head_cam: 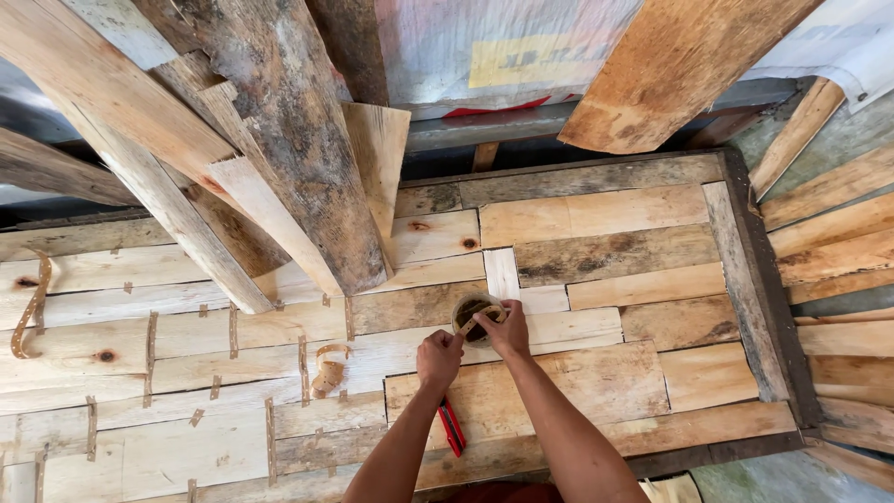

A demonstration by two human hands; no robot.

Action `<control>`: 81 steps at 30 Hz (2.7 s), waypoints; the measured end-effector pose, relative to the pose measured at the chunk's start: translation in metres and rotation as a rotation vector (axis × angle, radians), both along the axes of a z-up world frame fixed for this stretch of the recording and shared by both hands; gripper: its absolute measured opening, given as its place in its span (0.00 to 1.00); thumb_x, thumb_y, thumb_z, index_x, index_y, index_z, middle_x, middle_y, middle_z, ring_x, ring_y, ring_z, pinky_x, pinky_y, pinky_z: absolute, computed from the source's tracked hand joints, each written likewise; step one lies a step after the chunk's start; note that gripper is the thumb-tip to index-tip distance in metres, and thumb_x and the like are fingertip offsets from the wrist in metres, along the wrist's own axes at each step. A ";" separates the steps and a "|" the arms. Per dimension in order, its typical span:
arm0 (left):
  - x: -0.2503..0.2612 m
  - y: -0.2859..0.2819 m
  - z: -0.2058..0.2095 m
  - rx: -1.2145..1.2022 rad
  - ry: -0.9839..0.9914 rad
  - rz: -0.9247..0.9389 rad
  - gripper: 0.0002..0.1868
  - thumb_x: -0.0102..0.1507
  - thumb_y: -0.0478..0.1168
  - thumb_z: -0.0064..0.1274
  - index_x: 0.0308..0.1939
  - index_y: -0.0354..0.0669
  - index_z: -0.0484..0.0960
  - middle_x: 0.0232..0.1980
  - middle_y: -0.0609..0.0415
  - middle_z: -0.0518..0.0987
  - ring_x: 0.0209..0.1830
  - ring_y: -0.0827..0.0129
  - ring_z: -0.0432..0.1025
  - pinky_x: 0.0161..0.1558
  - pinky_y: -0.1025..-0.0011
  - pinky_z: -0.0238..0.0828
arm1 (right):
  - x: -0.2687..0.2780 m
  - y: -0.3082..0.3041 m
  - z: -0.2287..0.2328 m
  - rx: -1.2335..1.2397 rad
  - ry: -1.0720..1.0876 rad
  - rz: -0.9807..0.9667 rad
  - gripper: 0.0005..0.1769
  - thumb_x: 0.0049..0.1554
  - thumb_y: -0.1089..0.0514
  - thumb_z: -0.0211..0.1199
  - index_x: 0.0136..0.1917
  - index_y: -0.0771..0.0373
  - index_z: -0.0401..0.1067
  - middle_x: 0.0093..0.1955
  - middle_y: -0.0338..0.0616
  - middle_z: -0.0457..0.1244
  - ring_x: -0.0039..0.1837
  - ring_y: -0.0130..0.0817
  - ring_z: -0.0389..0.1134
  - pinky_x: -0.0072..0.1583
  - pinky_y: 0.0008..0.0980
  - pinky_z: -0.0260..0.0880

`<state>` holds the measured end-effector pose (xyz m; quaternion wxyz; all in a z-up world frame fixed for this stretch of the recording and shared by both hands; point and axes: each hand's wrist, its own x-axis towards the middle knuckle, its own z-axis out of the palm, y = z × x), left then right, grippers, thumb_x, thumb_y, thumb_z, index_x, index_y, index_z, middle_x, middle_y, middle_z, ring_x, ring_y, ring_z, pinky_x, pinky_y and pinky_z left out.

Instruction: The recorder uses a utility knife to carve and fit small wood pieces into a larger wooden structure.

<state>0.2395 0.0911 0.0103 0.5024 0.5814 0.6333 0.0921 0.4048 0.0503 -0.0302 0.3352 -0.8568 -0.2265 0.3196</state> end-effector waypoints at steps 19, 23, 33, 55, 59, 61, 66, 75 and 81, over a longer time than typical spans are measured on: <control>-0.004 -0.002 -0.003 -0.076 0.017 -0.095 0.25 0.63 0.59 0.57 0.25 0.41 0.80 0.23 0.52 0.83 0.25 0.63 0.79 0.34 0.62 0.74 | -0.004 0.011 0.018 -0.195 -0.085 0.064 0.41 0.40 0.41 0.84 0.57 0.65 0.68 0.57 0.53 0.66 0.58 0.48 0.70 0.59 0.44 0.73; -0.007 -0.009 0.000 -0.017 -0.033 -0.062 0.26 0.64 0.57 0.57 0.23 0.39 0.76 0.21 0.51 0.81 0.22 0.63 0.78 0.31 0.63 0.71 | -0.001 0.011 0.009 -0.213 -0.081 0.064 0.38 0.42 0.42 0.82 0.55 0.64 0.70 0.54 0.51 0.68 0.56 0.45 0.72 0.59 0.41 0.74; -0.038 -0.022 -0.016 0.019 -0.360 0.127 0.24 0.68 0.43 0.56 0.21 0.39 0.65 0.18 0.60 0.63 0.19 0.79 0.53 0.23 0.69 0.53 | 0.001 0.012 0.007 -0.225 0.007 0.047 0.35 0.46 0.41 0.80 0.56 0.66 0.71 0.52 0.50 0.70 0.53 0.41 0.75 0.58 0.38 0.76; -0.066 -0.007 0.013 0.036 -0.737 0.358 0.13 0.70 0.41 0.50 0.32 0.38 0.77 0.34 0.51 0.86 0.30 0.76 0.74 0.30 0.76 0.65 | -0.018 0.015 0.002 -0.172 0.000 0.048 0.30 0.53 0.41 0.73 0.58 0.64 0.71 0.56 0.51 0.69 0.56 0.43 0.72 0.60 0.39 0.73; -0.046 -0.004 0.017 0.072 -0.529 0.246 0.13 0.69 0.43 0.52 0.36 0.36 0.81 0.30 0.52 0.83 0.26 0.75 0.74 0.29 0.74 0.71 | -0.042 0.015 0.002 -0.034 0.098 0.108 0.25 0.58 0.42 0.68 0.58 0.63 0.71 0.52 0.48 0.69 0.52 0.38 0.72 0.57 0.38 0.74; -0.040 -0.001 0.017 -0.002 -0.448 0.285 0.15 0.70 0.44 0.53 0.35 0.34 0.81 0.28 0.52 0.82 0.24 0.74 0.74 0.28 0.74 0.72 | -0.046 0.011 0.000 0.057 0.053 0.125 0.23 0.61 0.44 0.66 0.57 0.65 0.71 0.50 0.47 0.70 0.50 0.38 0.72 0.55 0.38 0.75; -0.029 0.006 0.030 0.033 -0.381 0.277 0.15 0.68 0.44 0.51 0.34 0.35 0.82 0.23 0.54 0.82 0.20 0.75 0.74 0.25 0.73 0.70 | -0.044 -0.004 0.035 0.341 -0.016 0.265 0.24 0.56 0.60 0.66 0.65 0.62 0.68 0.59 0.46 0.63 0.60 0.36 0.64 0.54 0.35 0.71; -0.020 0.005 0.040 0.118 -0.292 0.220 0.17 0.68 0.45 0.53 0.30 0.35 0.80 0.22 0.52 0.81 0.18 0.74 0.74 0.24 0.71 0.69 | -0.040 0.009 0.117 0.384 -0.128 0.446 0.32 0.49 0.64 0.71 0.66 0.62 0.68 0.58 0.42 0.65 0.51 0.31 0.70 0.47 0.30 0.73; -0.021 0.003 0.029 0.125 -0.279 0.202 0.18 0.68 0.47 0.53 0.30 0.36 0.80 0.22 0.52 0.82 0.17 0.74 0.74 0.23 0.70 0.70 | -0.026 0.019 0.080 0.503 -0.026 0.294 0.11 0.60 0.63 0.68 0.56 0.65 0.75 0.47 0.38 0.71 0.43 0.24 0.71 0.42 0.22 0.77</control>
